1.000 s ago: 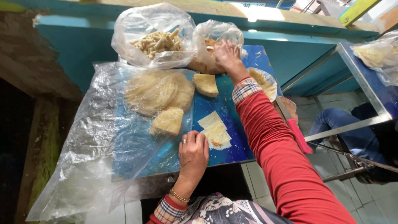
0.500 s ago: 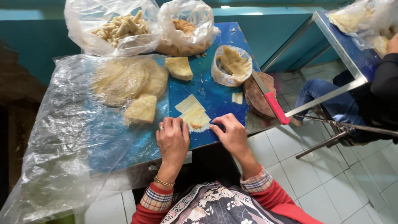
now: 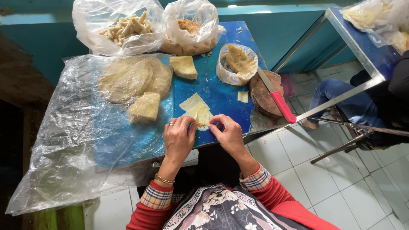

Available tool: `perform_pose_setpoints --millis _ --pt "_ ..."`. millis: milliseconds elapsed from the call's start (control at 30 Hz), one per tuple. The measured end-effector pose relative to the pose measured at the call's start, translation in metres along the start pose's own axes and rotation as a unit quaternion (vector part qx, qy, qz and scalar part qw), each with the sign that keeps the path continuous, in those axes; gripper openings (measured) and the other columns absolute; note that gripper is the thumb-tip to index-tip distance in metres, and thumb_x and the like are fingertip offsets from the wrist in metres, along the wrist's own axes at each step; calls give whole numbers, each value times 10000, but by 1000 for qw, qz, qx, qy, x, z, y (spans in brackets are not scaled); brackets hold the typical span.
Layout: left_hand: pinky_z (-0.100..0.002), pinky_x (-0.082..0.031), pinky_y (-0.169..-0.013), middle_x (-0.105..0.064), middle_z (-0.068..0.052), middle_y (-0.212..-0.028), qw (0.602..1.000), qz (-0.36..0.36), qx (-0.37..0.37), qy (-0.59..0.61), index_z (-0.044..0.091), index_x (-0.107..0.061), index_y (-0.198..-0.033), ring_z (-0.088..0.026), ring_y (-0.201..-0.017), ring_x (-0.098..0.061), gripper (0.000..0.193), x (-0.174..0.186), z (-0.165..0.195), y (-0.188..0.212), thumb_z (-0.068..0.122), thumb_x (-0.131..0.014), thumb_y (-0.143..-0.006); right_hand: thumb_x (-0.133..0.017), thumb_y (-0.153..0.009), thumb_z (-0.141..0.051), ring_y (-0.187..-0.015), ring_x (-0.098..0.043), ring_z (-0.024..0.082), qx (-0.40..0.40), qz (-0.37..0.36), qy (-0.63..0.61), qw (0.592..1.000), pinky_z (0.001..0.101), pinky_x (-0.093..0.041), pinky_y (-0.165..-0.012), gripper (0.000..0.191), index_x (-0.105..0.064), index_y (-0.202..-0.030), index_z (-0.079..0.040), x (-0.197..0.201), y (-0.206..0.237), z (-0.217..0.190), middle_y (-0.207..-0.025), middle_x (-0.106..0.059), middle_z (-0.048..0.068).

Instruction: The person sits at a table and folds small square dough wrappers around a spoonful of filling, pinching the edges closed by hand and setting the finished pastry aside, repeating the process with wrappers and filling from plastic bags on the table.

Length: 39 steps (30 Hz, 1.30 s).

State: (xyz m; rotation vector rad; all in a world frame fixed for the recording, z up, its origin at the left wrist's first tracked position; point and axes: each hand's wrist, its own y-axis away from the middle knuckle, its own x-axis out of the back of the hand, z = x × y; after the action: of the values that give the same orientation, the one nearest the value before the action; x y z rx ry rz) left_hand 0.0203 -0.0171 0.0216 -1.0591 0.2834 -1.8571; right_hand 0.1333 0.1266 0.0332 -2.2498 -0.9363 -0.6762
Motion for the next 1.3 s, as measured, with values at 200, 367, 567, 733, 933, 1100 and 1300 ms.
perform_pose_setpoints --millis 200,367,567,733,933,1100,1300 --pt "-413 -476 -801 -720 -63 -945 999 -21 -25 42 91 -660 -1032 -280 -919 -662 185 3 -4 1 63 -729 -864 -785 -850 -97 -763 -711 138 22 -16 -44 999 288 -543 -624 188 -721 -1026 -114 -4 4 -6 -933 -725 23" --pt "-424 -507 -815 -721 -80 -953 994 -36 -40 93 76 -645 -1041 -296 -919 -685 179 0 -9 -1 41 -716 -880 -796 -838 -130 -827 -700 178 85 -24 -7 996 327 -546 -738 290 -725 -1118 -109 -1 3 -12 -998 -747 20" --pt "-426 -534 -773 -674 -138 -1019 986 -62 16 156 17 -609 -1059 -332 -912 -681 199 2 -9 -3 0 -681 -874 -772 -876 -173 -914 -661 240 242 5 142 960 385 -490 -750 300 -730 -1161 -90 -9 1 -9 -1062 -742 36" --pt "-444 -537 -792 -681 -127 -971 990 -73 -60 108 38 -647 -975 -349 -916 -666 156 7 -14 -7 35 -727 -842 -737 -913 -149 -919 -657 252 240 -3 117 964 378 -516 -780 153 -744 -1057 -98 -17 -6 3 -984 -708 39" --pt "-441 -548 -758 -697 -114 -882 991 -108 -37 69 80 -740 -907 -332 -868 -675 51 -7 -25 -22 123 -730 -882 -809 -837 -193 -742 -649 232 25 -91 14 995 351 -520 -654 139 -768 -923 -91 -18 -32 14 -892 -659 100" --pt "-457 -546 -711 -724 -122 -882 982 -171 73 43 89 -751 -865 -339 -832 -701 95 -19 -28 -38 182 -740 -847 -767 -855 -206 -713 -675 200 -10 -68 -17 997 339 -543 -667 142 -731 -940 -98 -17 -32 5 -895 -696 42" --pt "-440 -548 -678 -732 -129 -833 971 -185 134 65 53 -714 -843 -320 -784 -718 161 -22 -31 -44 200 -771 -810 -786 -819 -190 -781 -632 265 242 4 171 955 404 -486 -635 196 -762 -990 -95 -10 -15 -12 -877 -702 41"
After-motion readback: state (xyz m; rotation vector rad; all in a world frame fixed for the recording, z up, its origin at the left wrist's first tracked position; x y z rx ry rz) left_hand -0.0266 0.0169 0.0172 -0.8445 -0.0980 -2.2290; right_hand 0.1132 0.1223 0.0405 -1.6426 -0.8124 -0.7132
